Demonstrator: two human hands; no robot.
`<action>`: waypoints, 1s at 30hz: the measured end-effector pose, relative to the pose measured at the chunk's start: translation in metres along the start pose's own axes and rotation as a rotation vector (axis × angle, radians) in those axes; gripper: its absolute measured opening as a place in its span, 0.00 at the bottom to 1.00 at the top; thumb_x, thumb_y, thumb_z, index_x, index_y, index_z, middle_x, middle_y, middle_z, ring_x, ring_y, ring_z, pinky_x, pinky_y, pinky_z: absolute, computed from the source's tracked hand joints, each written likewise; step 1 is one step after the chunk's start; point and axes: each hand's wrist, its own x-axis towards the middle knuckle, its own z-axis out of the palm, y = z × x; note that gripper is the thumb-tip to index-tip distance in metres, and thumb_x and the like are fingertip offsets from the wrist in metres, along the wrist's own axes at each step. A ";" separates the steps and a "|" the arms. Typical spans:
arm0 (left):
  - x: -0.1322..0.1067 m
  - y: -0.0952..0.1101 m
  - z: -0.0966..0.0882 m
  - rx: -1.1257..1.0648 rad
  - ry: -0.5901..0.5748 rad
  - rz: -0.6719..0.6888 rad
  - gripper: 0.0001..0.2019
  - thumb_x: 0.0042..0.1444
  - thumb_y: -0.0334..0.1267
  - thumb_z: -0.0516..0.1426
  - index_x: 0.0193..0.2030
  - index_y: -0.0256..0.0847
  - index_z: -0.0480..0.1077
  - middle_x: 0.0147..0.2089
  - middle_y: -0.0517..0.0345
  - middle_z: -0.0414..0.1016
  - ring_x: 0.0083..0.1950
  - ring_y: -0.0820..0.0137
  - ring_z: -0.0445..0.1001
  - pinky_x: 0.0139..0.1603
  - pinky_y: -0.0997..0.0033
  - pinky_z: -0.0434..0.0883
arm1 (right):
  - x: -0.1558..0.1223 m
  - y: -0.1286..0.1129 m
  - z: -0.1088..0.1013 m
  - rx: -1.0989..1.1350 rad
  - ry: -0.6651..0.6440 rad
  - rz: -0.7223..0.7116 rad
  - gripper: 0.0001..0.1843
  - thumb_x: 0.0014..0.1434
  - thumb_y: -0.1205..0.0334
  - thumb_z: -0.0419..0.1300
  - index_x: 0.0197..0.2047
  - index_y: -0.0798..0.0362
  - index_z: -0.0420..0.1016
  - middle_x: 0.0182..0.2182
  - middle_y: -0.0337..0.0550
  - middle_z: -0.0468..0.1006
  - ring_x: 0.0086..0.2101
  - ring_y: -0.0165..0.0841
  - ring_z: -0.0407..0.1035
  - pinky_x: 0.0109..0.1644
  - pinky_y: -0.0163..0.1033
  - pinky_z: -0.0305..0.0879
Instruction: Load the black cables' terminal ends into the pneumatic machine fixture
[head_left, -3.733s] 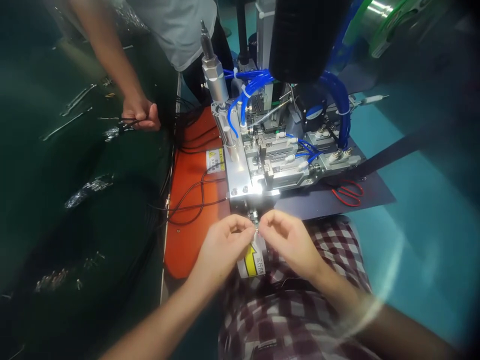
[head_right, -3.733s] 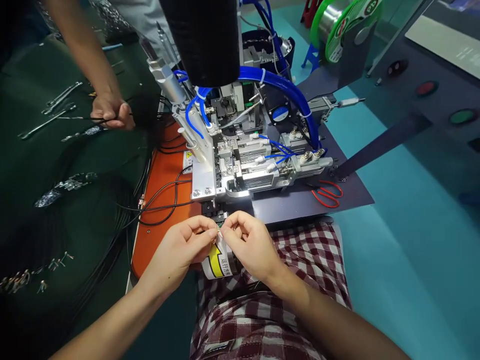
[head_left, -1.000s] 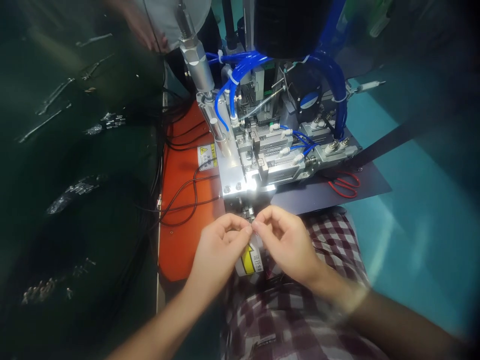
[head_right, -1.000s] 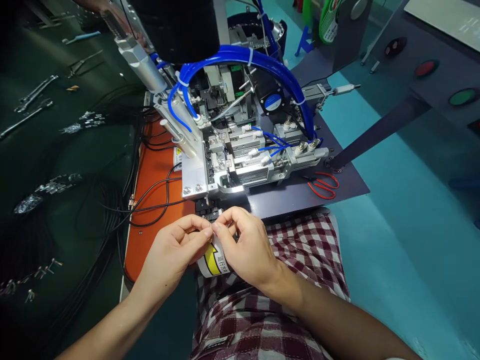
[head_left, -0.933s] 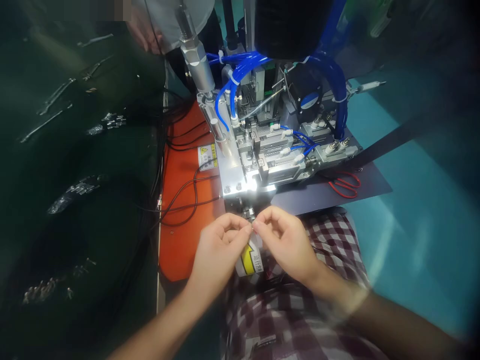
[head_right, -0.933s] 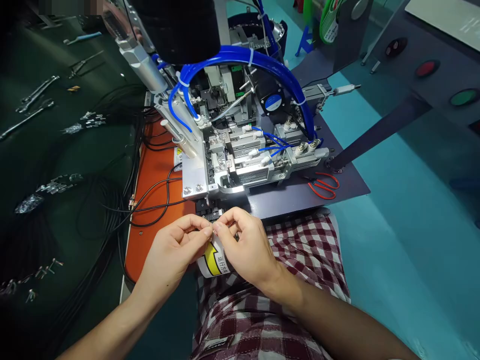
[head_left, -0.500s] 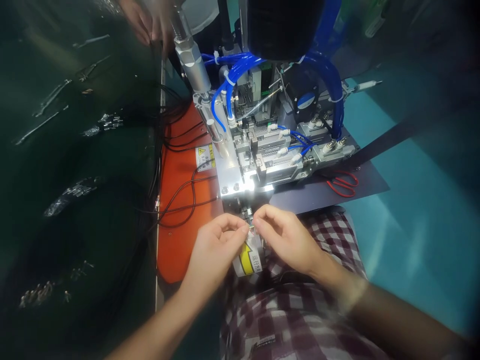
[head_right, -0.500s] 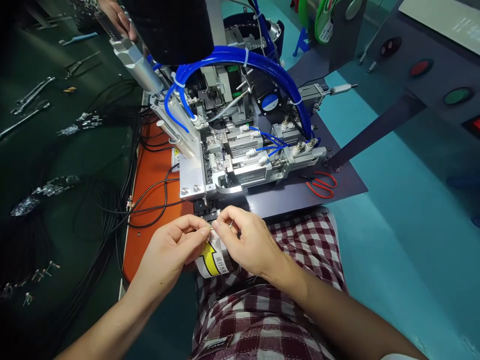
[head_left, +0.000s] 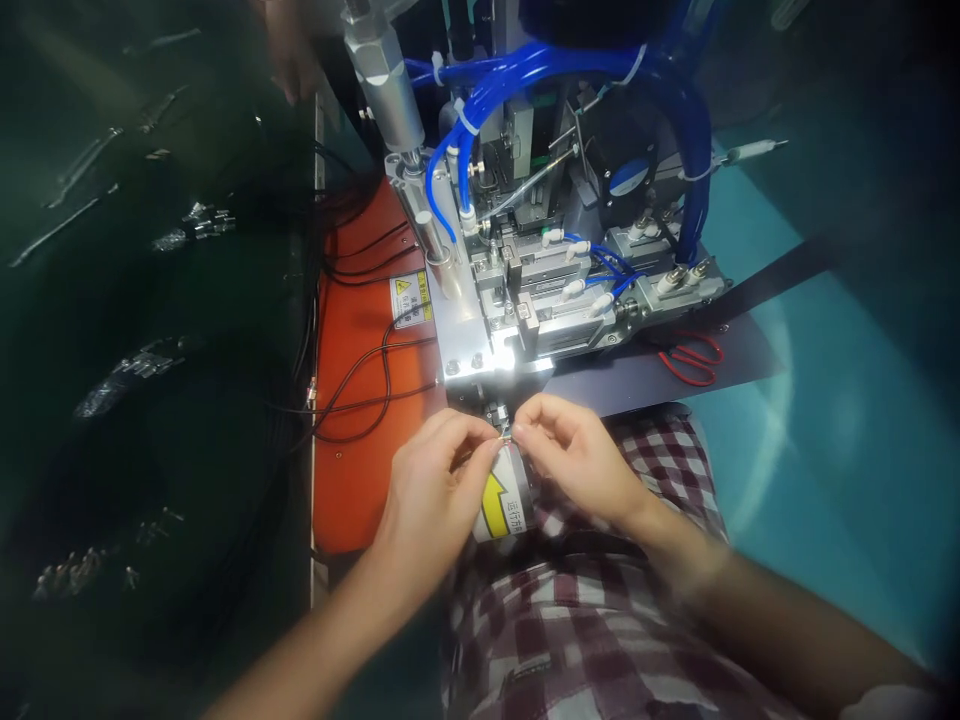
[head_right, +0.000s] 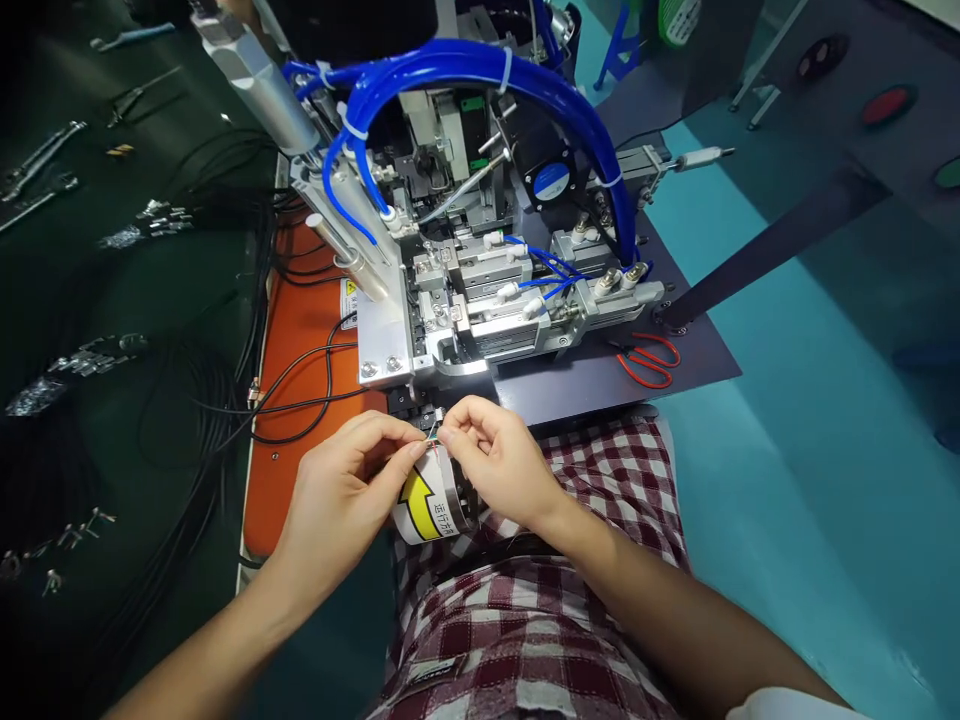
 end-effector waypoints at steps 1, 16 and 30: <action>0.002 -0.002 0.001 0.053 0.021 0.067 0.06 0.60 0.33 0.54 0.36 0.40 0.71 0.36 0.56 0.74 0.37 0.70 0.72 0.37 0.73 0.68 | 0.003 0.001 0.000 0.003 0.003 0.003 0.10 0.59 0.58 0.58 0.29 0.53 0.66 0.20 0.32 0.63 0.21 0.25 0.56 0.24 0.32 0.54; 0.016 -0.027 0.008 0.258 0.060 0.327 0.13 0.60 0.25 0.51 0.44 0.39 0.74 0.36 0.55 0.70 0.35 0.72 0.71 0.37 0.74 0.70 | 0.024 0.009 -0.003 -0.003 0.039 0.046 0.12 0.58 0.57 0.59 0.27 0.54 0.67 0.18 0.32 0.64 0.20 0.25 0.56 0.24 0.33 0.55; 0.015 -0.026 0.013 0.361 0.114 0.375 0.13 0.58 0.23 0.52 0.44 0.33 0.75 0.36 0.52 0.70 0.36 0.70 0.72 0.37 0.71 0.72 | 0.024 0.013 0.001 0.019 0.085 -0.008 0.09 0.58 0.62 0.58 0.27 0.54 0.66 0.20 0.32 0.64 0.20 0.24 0.54 0.23 0.32 0.52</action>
